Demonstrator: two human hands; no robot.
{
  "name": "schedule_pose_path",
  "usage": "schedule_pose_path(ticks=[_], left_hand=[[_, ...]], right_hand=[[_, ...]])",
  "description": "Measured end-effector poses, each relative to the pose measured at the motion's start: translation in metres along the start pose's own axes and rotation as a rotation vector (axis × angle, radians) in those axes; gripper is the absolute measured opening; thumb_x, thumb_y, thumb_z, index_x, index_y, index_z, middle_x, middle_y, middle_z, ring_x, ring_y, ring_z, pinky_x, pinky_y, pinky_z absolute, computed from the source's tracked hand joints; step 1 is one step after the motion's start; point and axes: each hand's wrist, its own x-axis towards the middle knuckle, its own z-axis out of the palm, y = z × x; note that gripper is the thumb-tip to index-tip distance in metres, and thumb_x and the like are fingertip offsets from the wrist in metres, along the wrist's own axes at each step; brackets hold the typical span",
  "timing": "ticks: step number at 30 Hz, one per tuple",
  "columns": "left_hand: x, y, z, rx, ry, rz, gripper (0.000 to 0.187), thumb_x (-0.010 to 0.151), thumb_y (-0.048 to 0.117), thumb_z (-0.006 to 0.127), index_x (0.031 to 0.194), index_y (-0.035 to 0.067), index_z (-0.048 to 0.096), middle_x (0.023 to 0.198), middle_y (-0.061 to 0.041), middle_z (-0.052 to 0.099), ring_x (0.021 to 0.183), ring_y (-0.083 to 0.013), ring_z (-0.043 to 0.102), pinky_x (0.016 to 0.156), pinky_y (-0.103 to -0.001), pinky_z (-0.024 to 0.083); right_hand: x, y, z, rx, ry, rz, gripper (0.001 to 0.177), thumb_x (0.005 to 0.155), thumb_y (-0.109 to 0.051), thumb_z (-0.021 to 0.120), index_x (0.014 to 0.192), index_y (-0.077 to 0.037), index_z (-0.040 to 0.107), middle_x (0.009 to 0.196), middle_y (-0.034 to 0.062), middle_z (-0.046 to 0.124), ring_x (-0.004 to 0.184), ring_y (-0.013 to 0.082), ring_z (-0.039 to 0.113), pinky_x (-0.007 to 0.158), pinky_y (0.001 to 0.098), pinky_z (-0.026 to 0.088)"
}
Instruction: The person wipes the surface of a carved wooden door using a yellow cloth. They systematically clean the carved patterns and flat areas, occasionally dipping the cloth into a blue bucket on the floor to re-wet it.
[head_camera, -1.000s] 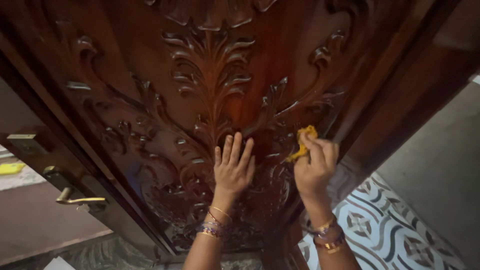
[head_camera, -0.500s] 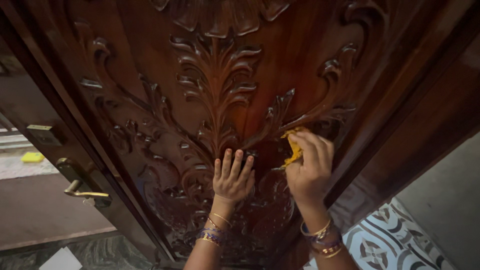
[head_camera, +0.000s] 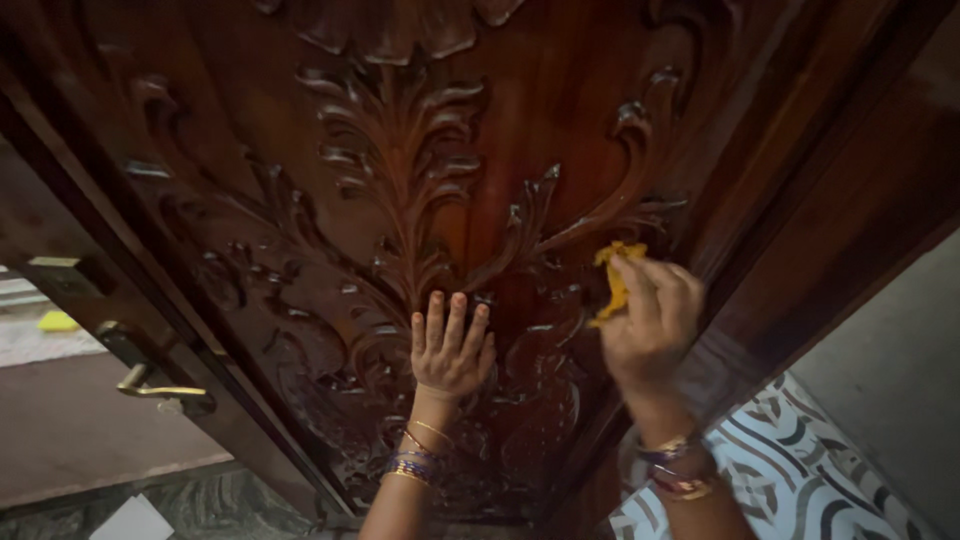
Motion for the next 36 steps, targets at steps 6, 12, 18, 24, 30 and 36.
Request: schedule_pose_path(ticks=[6, 12, 18, 24, 30, 36], left_hand=[[0.0, -0.001, -0.002, 0.0, -0.019, 0.002, 0.056, 0.109, 0.035, 0.046, 0.162, 0.017, 0.036, 0.166, -0.011, 0.033, 0.155, -0.0359, 0.031, 0.13, -0.051, 0.013], [-0.004, 0.001, -0.004, 0.009, -0.029, -0.006, 0.056, 0.111, 0.035, 0.045, 0.163, 0.018, 0.034, 0.168, -0.011, 0.031, 0.155, -0.0358, 0.03, 0.131, -0.05, 0.013], [0.001, -0.001, 0.002, 0.025, -0.019, 0.003, 0.057, 0.109, 0.037, 0.042, 0.162, 0.017, 0.034, 0.167, -0.011, 0.031, 0.154, -0.0352, 0.031, 0.13, -0.05, 0.012], [-0.003, -0.001, 0.0, 0.028, -0.022, 0.008, 0.058, 0.11, 0.034, 0.044, 0.163, 0.016, 0.033, 0.168, -0.011, 0.029, 0.155, -0.0358, 0.029, 0.131, -0.051, 0.012], [0.019, 0.02, -0.007, -0.191, -0.024, -0.101, 0.064, 0.111, 0.045, 0.046, 0.164, 0.015, 0.025, 0.171, -0.013, 0.022, 0.159, -0.0297, 0.019, 0.131, -0.052, 0.001], [0.066, 0.075, 0.0, -0.086, 0.002, -0.075, 0.056, 0.11, 0.052, 0.046, 0.159, 0.025, 0.046, 0.169, -0.011, 0.027, 0.159, -0.0286, 0.019, 0.13, -0.052, 0.001]], right_hand=[[0.002, -0.047, 0.028, 0.228, 0.062, 0.077, 0.027, 0.093, 0.012, 0.062, 0.112, -0.003, 0.073, 0.11, 0.0088, 0.066, 0.11, 0.0251, 0.062, 0.096, 0.0348, 0.058], [-0.011, 0.013, 0.001, -0.029, -0.1, -0.191, 0.025, 0.092, 0.008, 0.065, 0.114, -0.003, 0.073, 0.112, 0.0082, 0.066, 0.109, 0.024, 0.059, 0.096, 0.0378, 0.052], [0.015, 0.012, -0.014, 0.099, 0.113, -0.032, 0.024, 0.095, 0.005, 0.064, 0.116, -0.004, 0.069, 0.112, 0.0077, 0.065, 0.11, 0.0253, 0.057, 0.098, 0.0359, 0.051], [0.053, 0.022, -0.004, 0.033, 0.087, -0.041, 0.017, 0.107, 0.004, 0.067, 0.123, -0.001, 0.073, 0.118, 0.0061, 0.068, 0.116, 0.0231, 0.062, 0.101, 0.0308, 0.056], [0.04, 0.029, -0.037, -0.14, -0.02, -0.023, 0.016, 0.103, 0.007, 0.069, 0.114, -0.003, 0.075, 0.11, 0.0063, 0.066, 0.109, 0.0226, 0.06, 0.09, 0.0303, 0.056], [0.055, 0.008, -0.016, 0.045, 0.12, -0.082, 0.014, 0.097, 0.006, 0.072, 0.109, -0.001, 0.075, 0.109, 0.0073, 0.066, 0.107, 0.0224, 0.06, 0.089, 0.0337, 0.057]])
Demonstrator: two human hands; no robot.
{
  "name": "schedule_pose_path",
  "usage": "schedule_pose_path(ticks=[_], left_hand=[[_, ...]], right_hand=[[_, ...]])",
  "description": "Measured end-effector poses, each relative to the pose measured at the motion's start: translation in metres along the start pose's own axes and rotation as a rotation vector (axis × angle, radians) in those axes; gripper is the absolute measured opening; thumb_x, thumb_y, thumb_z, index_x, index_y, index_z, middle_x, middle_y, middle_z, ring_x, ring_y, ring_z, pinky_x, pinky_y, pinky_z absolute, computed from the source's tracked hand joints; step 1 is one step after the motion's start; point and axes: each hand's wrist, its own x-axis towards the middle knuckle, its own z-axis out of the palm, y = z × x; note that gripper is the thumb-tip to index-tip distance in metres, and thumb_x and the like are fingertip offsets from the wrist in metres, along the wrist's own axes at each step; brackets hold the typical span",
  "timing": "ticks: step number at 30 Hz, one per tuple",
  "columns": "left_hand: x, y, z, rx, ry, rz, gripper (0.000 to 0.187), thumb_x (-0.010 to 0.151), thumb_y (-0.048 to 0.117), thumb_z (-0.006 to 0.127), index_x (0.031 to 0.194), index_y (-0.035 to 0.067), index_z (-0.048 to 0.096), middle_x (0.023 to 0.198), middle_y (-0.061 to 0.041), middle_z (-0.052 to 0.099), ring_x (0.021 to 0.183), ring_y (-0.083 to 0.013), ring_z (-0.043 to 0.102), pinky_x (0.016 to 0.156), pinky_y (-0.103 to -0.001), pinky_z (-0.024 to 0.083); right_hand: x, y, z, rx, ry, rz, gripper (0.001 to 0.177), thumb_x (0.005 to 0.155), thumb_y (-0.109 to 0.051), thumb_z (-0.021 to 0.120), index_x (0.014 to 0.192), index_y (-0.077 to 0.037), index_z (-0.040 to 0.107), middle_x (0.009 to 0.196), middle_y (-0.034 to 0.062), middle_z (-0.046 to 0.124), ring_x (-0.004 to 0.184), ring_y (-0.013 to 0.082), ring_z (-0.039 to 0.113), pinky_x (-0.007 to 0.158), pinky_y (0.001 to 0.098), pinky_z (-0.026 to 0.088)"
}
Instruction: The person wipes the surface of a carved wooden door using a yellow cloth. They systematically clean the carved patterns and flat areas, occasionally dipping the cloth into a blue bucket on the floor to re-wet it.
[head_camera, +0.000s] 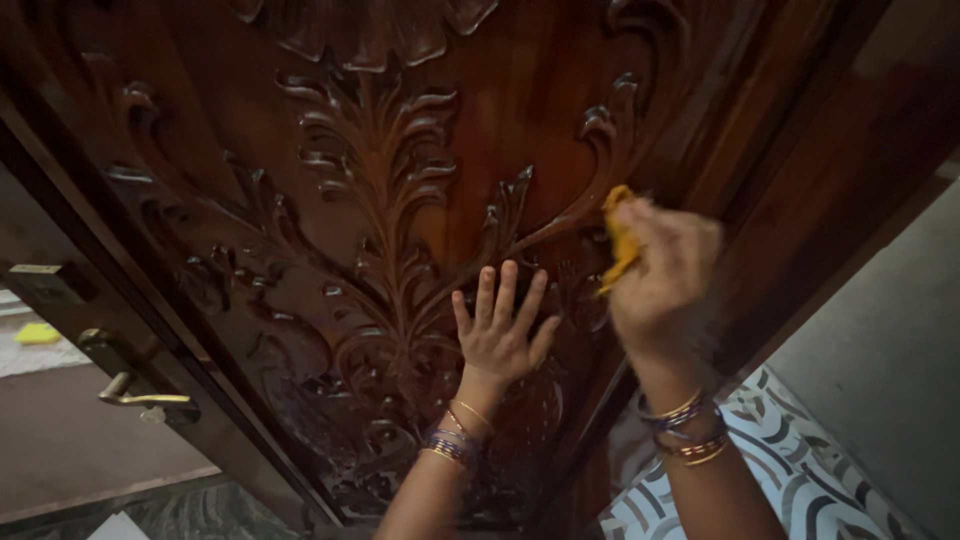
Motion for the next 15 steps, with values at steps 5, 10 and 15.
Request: schedule_pose_path(ticks=[5, 10, 15], left_hand=[[0.007, 0.001, -0.001, -0.013, 0.012, -0.005, 0.052, 0.107, 0.047, 0.041, 0.151, 0.025, 0.057, 0.167, -0.01, 0.032, 0.157, -0.0286, 0.023, 0.129, -0.054, 0.003], [0.002, 0.0, 0.003, -0.018, -0.011, -0.007, 0.051, 0.109, 0.044, 0.041, 0.153, 0.023, 0.055, 0.167, -0.011, 0.032, 0.158, -0.0287, 0.022, 0.13, -0.055, 0.003], [0.0, 0.001, 0.003, -0.008, -0.008, -0.005, 0.053, 0.108, 0.045, 0.04, 0.154, 0.023, 0.053, 0.167, -0.011, 0.031, 0.157, -0.0296, 0.021, 0.129, -0.055, 0.003]], right_hand=[[0.0, 0.007, -0.003, 0.003, -0.065, -0.063, 0.019, 0.092, 0.009, 0.069, 0.106, 0.001, 0.079, 0.106, 0.009, 0.067, 0.106, 0.0247, 0.061, 0.088, 0.0343, 0.057], [-0.008, 0.016, -0.021, -0.072, -0.113, 0.017, 0.01, 0.096, 0.006, 0.074, 0.102, -0.001, 0.077, 0.1, 0.0066, 0.066, 0.101, 0.0248, 0.061, 0.084, 0.0325, 0.055], [0.03, 0.021, -0.025, 0.143, -0.022, 0.153, 0.029, 0.1, 0.014, 0.061, 0.121, -0.003, 0.072, 0.116, 0.0094, 0.068, 0.107, 0.0198, 0.067, 0.089, 0.0296, 0.06]])
